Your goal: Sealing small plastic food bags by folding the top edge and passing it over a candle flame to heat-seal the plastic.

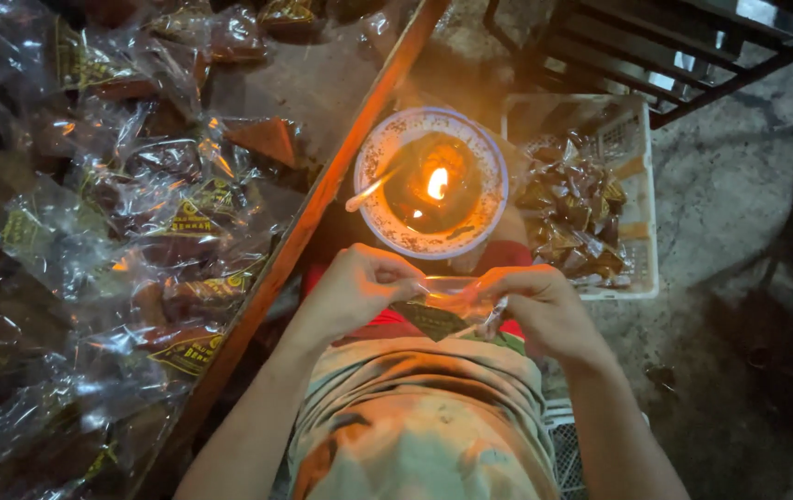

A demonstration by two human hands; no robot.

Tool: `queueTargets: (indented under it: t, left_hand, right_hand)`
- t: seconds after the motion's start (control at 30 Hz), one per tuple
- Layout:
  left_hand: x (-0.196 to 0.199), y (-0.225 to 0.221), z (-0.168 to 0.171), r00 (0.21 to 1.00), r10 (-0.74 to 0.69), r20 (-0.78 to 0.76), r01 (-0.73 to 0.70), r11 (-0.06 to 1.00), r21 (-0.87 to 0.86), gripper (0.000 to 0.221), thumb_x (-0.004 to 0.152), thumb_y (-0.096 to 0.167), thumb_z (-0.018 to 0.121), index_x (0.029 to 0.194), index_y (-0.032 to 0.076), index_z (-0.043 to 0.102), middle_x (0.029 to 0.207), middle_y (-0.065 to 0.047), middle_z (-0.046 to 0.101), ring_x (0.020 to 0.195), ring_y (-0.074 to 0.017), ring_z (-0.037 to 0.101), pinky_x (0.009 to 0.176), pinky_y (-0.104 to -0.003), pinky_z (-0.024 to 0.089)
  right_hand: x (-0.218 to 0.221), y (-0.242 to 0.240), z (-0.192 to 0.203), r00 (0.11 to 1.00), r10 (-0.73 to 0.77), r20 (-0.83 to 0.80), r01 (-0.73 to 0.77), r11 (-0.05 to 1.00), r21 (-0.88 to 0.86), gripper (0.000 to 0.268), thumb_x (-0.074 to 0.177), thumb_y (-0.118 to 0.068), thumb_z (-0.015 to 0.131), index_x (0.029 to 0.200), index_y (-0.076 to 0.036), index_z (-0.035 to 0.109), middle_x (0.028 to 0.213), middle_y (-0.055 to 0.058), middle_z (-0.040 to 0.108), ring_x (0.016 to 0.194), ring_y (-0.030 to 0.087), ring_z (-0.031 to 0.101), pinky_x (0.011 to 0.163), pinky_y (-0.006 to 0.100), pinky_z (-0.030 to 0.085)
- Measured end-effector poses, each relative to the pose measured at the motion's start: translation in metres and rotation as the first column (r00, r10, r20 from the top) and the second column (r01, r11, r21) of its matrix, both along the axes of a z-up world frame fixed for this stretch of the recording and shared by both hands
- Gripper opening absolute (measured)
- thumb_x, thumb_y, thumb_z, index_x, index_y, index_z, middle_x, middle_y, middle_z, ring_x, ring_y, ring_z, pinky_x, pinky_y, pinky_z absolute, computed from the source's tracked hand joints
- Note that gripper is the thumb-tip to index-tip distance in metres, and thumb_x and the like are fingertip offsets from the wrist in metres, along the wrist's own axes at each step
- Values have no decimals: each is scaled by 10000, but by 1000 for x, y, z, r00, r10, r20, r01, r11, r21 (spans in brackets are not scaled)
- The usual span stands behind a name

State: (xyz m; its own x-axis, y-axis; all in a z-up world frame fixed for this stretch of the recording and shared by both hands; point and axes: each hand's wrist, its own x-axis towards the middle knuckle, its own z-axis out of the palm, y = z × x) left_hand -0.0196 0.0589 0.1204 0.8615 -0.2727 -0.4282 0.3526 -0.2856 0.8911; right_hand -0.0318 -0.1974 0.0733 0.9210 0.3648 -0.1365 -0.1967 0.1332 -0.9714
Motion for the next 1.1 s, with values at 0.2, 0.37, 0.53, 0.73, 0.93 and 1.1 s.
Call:
queueTargets:
  t: [0.2,0.37,0.53,0.73,0.93,1.1]
  left_hand:
    - [3,-8,-2,994,90,-55,-88,995,47,294,775,29,654,1010,119,807,944,-98,823,975,-170,761,914,-355,613]
    - [2,-15,-38,987,117,106,-136,973,186,194,759,82,696,904,170,791,911,-46,815,1020,-201,771,907,-331,610]
    - [-15,-32,-50,788,12,616,-147,975,169,302,724,42,642,966,200,729,845,-42,772,873,-280,764,796,-381,608]
    - [-21,-59,-77,676,45,735,-263,947,183,301,800,419,849,989,204,759,792,-5,741,776,-202,745,727,-290,600]
    - [7,-56,-83,872,486,-63,-487,842,-234,207,846,140,748,667,43,711,454,-106,597,434,-167,578,505,-298,521]
    - [17,-62,-78,832,497,-246,-551,791,-266,166,814,89,774,711,-14,695,470,-129,568,409,-238,617,462,-338,544]
  right_hand:
    - [1,20,23,983,-148,110,157,985,-77,178,731,80,826,678,60,658,539,170,669,403,192,653,380,343,590]
    - [1,20,7,940,-274,204,302,946,-119,106,824,146,740,873,70,684,683,228,669,497,284,701,454,389,626]
    - [0,15,-15,897,-429,109,428,903,31,66,927,118,655,884,79,624,795,292,699,572,283,685,524,360,616]
    - [-4,25,-3,857,-501,122,484,863,144,78,977,130,520,969,84,583,923,371,707,644,380,744,579,416,657]
    - [-2,17,-11,685,-674,277,644,737,203,116,1042,49,467,1120,50,552,978,331,692,670,388,738,577,433,652]
    - [-2,21,-28,718,-648,253,623,761,179,98,1057,-22,524,1095,55,573,893,290,689,621,365,707,559,446,621]
